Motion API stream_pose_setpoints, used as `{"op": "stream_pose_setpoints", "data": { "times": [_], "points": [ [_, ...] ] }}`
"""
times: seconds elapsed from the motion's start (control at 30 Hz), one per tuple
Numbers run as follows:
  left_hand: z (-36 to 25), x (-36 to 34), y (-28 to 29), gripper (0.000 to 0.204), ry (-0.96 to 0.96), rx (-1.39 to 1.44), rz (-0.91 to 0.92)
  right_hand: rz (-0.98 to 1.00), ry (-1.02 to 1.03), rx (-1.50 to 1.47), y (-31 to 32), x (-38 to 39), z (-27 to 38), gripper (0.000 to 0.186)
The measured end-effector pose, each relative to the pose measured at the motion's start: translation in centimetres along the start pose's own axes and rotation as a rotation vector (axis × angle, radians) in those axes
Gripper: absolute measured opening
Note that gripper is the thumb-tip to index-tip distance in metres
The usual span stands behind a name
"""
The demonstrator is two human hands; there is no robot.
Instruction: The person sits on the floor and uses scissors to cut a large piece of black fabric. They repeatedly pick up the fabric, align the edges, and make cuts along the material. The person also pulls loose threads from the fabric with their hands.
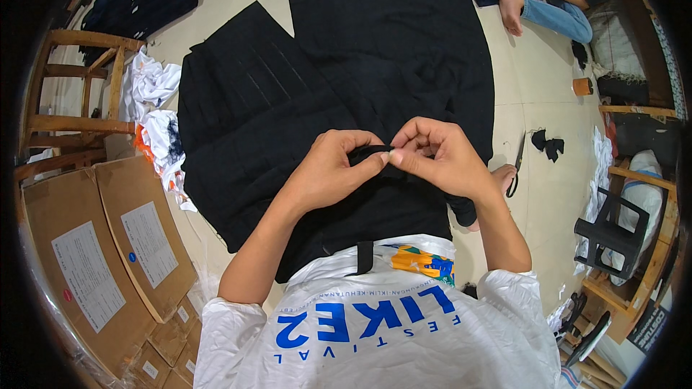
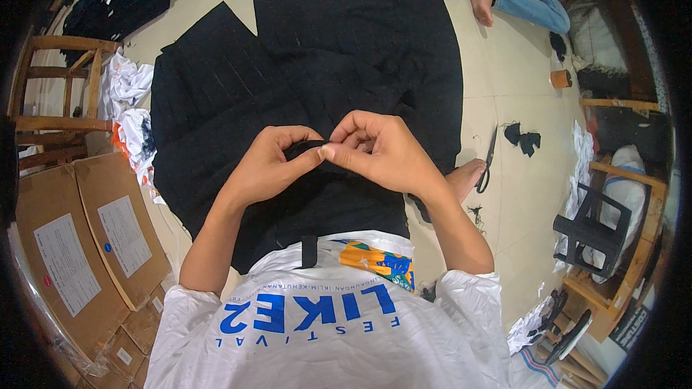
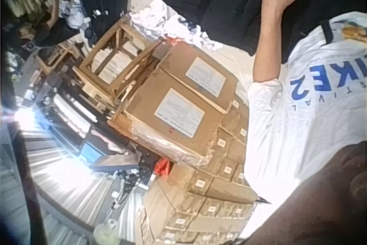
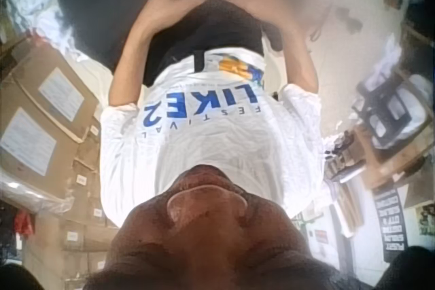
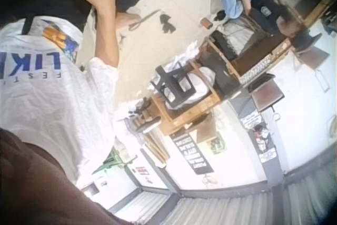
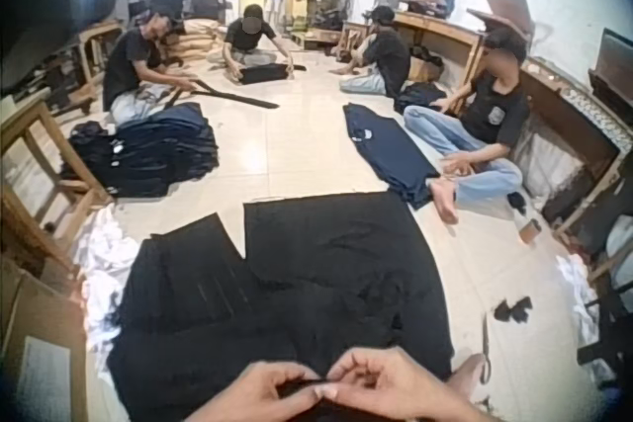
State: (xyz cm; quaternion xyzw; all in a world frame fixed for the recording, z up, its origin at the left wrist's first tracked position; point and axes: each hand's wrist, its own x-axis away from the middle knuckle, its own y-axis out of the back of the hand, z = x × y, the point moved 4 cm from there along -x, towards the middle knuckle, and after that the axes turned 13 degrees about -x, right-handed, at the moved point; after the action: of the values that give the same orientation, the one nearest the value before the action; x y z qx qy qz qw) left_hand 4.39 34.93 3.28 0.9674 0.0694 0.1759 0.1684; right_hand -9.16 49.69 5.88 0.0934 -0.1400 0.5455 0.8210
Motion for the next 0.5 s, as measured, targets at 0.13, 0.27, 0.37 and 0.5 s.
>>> {"op": "stream_pose_setpoints", "data": {
  "times": [0.13,0.27,0.37,0.5],
  "points": [
    [-0.4,0.2,0.2,0.028,0.01,-0.012,-0.007,-0.013,0.008,0.004,0.0,0.3,-0.3,0.018],
    [-0.1,0.2,0.0,0.026,0.0,0.032,-0.01,-0.016,-0.007,-0.14,0.2,0.3,-1.2,0.017],
    [-0.4,0.3,0.1,0.025,0.022,0.05,-0.018,-0.062,-0.028,-0.253,-0.3,0.3,-1.8,0.015],
    [-0.3,0.3,-0.2,0.026,-0.002,0.104,-0.072,-0.153,-0.065,-0.494,-1.6,0.4,-2.5,0.012]
  ]
}}
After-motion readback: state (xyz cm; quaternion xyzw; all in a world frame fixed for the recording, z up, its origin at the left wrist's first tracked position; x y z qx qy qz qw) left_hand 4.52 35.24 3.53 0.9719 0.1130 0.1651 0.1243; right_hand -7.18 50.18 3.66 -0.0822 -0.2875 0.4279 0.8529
